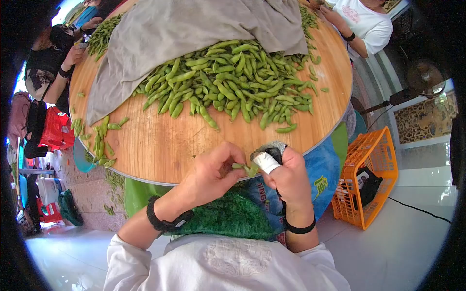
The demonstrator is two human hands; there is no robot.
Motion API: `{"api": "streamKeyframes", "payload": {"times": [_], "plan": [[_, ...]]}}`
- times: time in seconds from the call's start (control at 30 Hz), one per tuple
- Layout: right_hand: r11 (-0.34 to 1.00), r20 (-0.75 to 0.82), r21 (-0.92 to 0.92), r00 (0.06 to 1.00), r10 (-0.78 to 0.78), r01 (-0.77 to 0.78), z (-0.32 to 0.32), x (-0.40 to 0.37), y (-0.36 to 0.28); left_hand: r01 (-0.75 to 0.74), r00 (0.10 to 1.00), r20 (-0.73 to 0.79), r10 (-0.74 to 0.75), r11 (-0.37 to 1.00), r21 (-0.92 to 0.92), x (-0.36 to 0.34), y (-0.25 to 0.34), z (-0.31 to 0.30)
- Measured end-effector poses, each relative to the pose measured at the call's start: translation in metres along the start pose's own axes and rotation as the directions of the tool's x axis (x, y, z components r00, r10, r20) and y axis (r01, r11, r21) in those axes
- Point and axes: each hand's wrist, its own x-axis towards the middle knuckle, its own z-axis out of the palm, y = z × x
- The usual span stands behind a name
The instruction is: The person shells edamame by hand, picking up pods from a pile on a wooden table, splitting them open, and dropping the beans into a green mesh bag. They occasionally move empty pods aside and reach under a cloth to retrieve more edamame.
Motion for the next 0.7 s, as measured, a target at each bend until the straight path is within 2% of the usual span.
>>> {"api": "streamKeyframes", "payload": {"times": [0.03, 0.07, 0.1, 0.13, 0.17, 0.23, 0.27, 0.3, 0.33, 0.37, 0.4, 0.43, 0.47, 0.5, 0.57, 0.63, 0.7], "plan": [[0.996, -0.003, -0.086, 1.0, -0.014, 0.014, 0.002, 0.0, 0.0, 0.029, 0.999, -0.022, -0.032, 0.992, -0.121, 0.0, -0.005, 0.003], [0.996, -0.003, -0.086, 1.0, -0.014, 0.013, 0.003, 0.002, 0.004, 0.055, 0.997, -0.039, -0.066, 0.969, -0.241, 0.0, -0.008, 0.004], [0.965, 0.009, -0.201, 0.985, -0.172, 0.17, 0.005, 0.005, 0.01, 0.055, 0.997, -0.039, -0.067, 0.969, -0.242, 0.0, -0.004, 0.004], [0.896, 0.038, -0.31, 0.946, -0.323, 0.319, 0.005, 0.007, 0.014, 0.038, 0.997, -0.058, -0.048, 0.986, -0.161, 0.001, 0.003, 0.004], [0.897, 0.038, -0.309, 0.946, -0.322, 0.318, 0.006, 0.007, 0.014, 0.023, 0.997, -0.075, -0.029, 0.997, -0.078, 0.002, 0.007, 0.005], [0.819, 0.059, -0.489, 0.948, -0.312, 0.299, 0.006, 0.007, 0.012, 0.018, 0.993, -0.113, -0.031, 0.993, -0.119, 0.004, 0.001, 0.011], [0.819, 0.059, -0.489, 0.948, -0.312, 0.3, 0.005, 0.007, 0.013, 0.007, 0.988, -0.152, -0.031, 0.987, -0.16, 0.005, -0.001, 0.013], [0.873, 0.029, -0.416, 0.964, -0.265, 0.253, 0.004, 0.007, 0.014, 0.005, 0.988, -0.153, -0.03, 0.987, -0.159, 0.005, 0.0, 0.012], [0.918, 0.005, -0.339, 0.976, -0.216, 0.205, 0.004, 0.008, 0.015, 0.128, 0.981, -0.082, -0.177, 0.901, -0.415, 0.004, 0.003, 0.011], [0.918, 0.007, -0.339, 0.976, -0.218, 0.208, 0.004, 0.006, 0.012, 0.247, 0.954, 0.025, -0.299, 0.735, -0.631, 0.004, 0.005, 0.009], [0.977, -0.006, -0.181, 0.993, -0.115, 0.112, 0.005, 0.003, 0.008, 0.243, 0.955, 0.021, -0.297, 0.737, -0.63, 0.005, 0.006, 0.008], [1.0, 0.0, -0.018, 1.0, -0.009, 0.009, 0.005, 0.001, 0.005, 0.303, 0.944, 0.105, -0.312, 0.699, -0.648, 0.006, 0.007, 0.007], [1.0, 0.003, -0.019, 1.0, -0.011, 0.011, 0.004, 0.001, 0.006, 0.363, 0.927, 0.189, -0.323, 0.658, -0.66, 0.007, 0.008, 0.006], [1.0, 0.015, 0.002, 1.0, -0.018, 0.018, 0.003, 0.0, 0.007, 0.361, 0.928, 0.186, -0.322, 0.66, -0.659, 0.007, 0.006, 0.006], [0.999, 0.031, 0.023, 0.999, -0.029, 0.028, 0.003, 0.002, 0.012, 0.367, 0.919, 0.162, -0.361, 0.625, -0.689, 0.006, 0.001, 0.006], [0.977, 0.018, -0.064, 0.979, -0.201, 0.202, 0.004, 0.003, 0.018, 0.317, 0.934, 0.104, -0.342, 0.66, -0.681, 0.005, 0.003, 0.006], [0.975, 0.026, -0.102, 0.981, -0.194, 0.195, 0.001, 0.002, 0.018, 0.266, 0.947, 0.046, -0.319, 0.694, -0.67, 0.004, 0.004, 0.008]]}}
